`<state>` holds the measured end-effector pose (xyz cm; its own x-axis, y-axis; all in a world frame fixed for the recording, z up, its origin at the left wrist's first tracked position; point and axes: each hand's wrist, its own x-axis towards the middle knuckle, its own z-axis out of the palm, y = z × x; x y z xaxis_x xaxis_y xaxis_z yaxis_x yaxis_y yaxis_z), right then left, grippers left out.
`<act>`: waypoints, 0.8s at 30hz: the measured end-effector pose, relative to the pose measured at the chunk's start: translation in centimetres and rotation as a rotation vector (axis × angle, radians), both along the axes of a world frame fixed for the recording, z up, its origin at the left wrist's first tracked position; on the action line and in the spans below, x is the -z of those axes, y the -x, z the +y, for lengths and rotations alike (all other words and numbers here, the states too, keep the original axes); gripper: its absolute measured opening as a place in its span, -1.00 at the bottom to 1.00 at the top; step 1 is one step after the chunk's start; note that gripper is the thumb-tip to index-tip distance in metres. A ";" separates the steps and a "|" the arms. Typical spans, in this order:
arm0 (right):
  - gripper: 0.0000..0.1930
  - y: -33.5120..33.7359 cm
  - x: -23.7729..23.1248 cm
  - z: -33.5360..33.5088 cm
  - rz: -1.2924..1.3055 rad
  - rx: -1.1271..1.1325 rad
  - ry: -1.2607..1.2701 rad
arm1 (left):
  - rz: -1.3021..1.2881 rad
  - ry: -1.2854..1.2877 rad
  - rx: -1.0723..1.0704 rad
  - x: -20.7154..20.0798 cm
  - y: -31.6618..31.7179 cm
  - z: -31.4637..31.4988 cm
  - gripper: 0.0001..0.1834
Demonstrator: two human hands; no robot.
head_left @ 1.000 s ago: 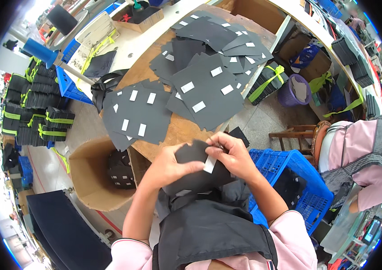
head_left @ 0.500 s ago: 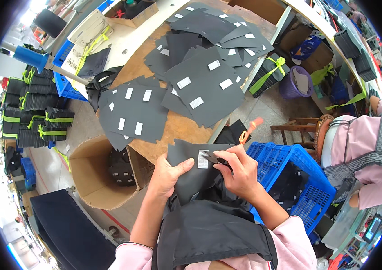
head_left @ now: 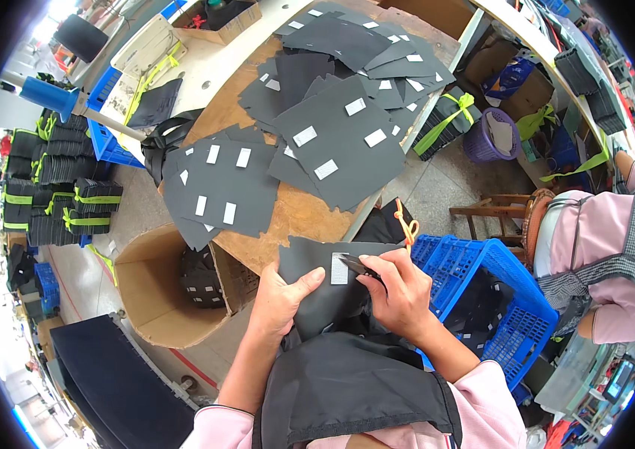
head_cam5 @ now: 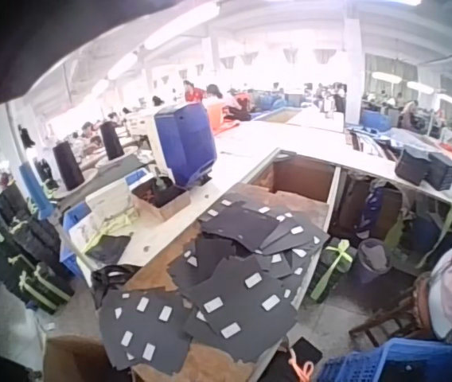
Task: The recorder is using scissors to trim or prepare individual fabric patches from a stack on a workbench in a factory setting.
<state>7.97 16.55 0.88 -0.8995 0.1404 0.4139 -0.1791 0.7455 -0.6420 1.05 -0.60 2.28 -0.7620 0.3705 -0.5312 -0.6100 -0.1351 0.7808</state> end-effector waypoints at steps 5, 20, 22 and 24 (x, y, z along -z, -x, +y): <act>-0.71 -0.2 0.4 0.1 0.005 -0.002 -0.018 | -0.013 0.018 0.005 0.2 -0.2 -0.2 -0.62; -0.66 -0.6 0.5 -0.2 -0.018 0.008 0.134 | -0.060 -0.007 -0.083 -0.2 -1.0 0.7 -0.72; -0.66 -0.6 0.6 -0.5 -0.022 0.021 0.148 | -0.062 -0.018 -0.088 -0.1 -0.9 0.8 -0.72; -0.65 -0.8 0.8 -0.6 -0.026 0.033 0.161 | -0.073 -0.033 -0.101 0.0 -1.0 0.8 -0.72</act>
